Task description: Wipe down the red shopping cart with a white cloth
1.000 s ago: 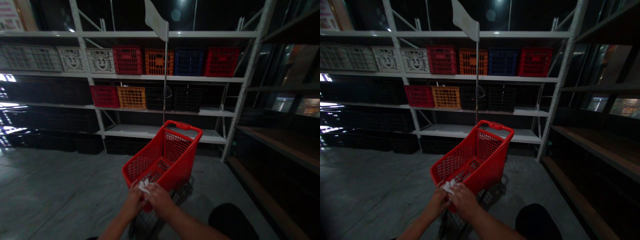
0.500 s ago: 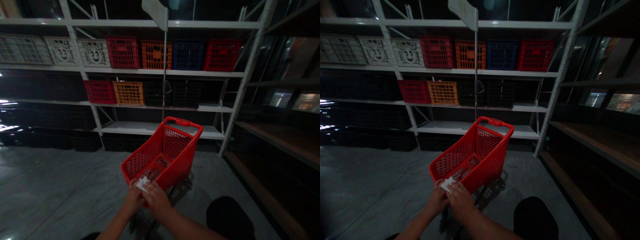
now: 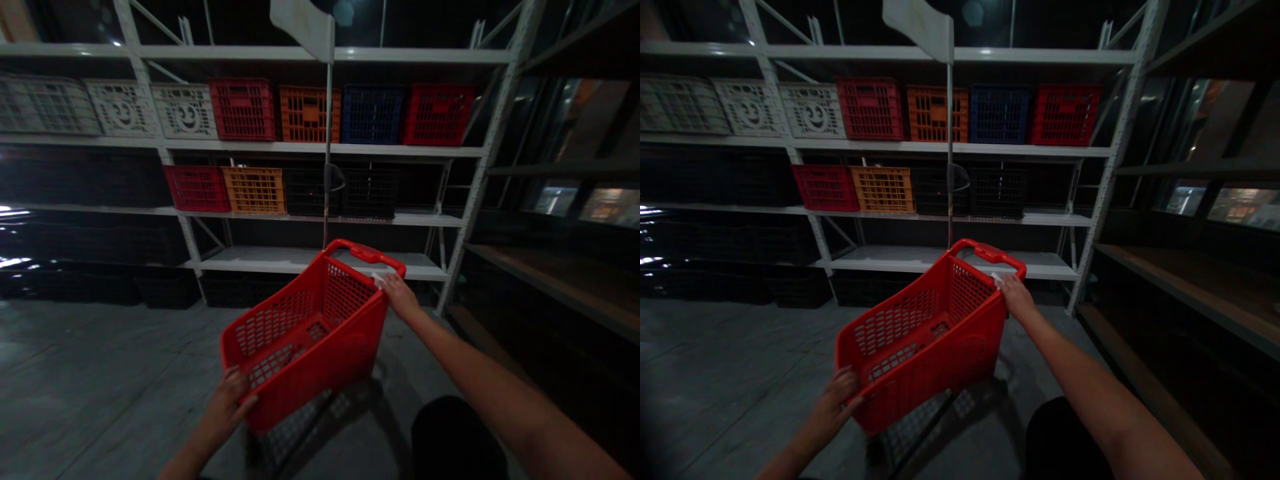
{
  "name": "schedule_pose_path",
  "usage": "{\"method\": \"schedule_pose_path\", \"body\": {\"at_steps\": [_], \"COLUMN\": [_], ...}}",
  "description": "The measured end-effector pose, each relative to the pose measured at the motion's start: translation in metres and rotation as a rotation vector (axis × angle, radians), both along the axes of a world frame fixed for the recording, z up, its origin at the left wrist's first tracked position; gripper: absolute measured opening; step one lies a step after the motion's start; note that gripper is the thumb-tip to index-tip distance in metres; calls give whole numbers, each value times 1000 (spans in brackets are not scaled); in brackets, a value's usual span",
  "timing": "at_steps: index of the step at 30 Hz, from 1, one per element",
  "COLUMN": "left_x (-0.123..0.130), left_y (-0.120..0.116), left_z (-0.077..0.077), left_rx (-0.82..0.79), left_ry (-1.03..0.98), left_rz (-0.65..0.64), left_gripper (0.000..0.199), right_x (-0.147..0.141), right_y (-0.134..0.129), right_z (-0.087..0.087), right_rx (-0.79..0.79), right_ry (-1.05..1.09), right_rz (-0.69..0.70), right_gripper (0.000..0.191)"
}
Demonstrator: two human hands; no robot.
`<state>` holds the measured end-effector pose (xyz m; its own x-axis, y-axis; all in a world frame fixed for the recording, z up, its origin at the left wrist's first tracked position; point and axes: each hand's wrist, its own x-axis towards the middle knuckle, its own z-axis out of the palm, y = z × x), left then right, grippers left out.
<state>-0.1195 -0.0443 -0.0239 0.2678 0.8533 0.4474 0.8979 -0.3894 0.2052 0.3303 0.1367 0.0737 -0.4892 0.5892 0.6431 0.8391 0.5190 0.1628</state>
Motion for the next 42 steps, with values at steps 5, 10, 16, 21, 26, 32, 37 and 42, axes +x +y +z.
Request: {"method": "schedule_pose_path", "body": {"at_steps": [5, 10, 16, 21, 26, 32, 37, 42], "left_x": [-5, 60, 146, 146, 140, 145, 146, 149], "left_y": [2, 27, 77, 85, 81, 81, 81, 79], "left_z": [30, 65, 82, 82, 80, 76, 71, 70], "left_rx": [-215, -307, -290, -272, -258, -218, -195, -196], "left_ry": [73, 35, 181, 240, 270, 283, 286, 290], "left_rz": [95, 38, 140, 265, 287, 258, 243, 261], "left_gripper": [52, 48, 50, 55, 56, 57, 55, 56], "right_x": [2, -72, -127, -92, -5, 55, -6, -79], "right_y": [-6, -47, -75, -69, -47, -18, -21, -53], "right_z": [-2, -47, -61, -30, 17, 37, 2, -43], "right_rx": [81, 84, 64, 103, 87, 103, 37, 199], "right_ry": [75, 154, 143, 89, 151, 556, 977, 1182], "right_rz": [-16, 159, 381, 373, 229, -160, 67, 57], "right_gripper": [38, 40, 34, 41, 58, 57, 45, 45]}}
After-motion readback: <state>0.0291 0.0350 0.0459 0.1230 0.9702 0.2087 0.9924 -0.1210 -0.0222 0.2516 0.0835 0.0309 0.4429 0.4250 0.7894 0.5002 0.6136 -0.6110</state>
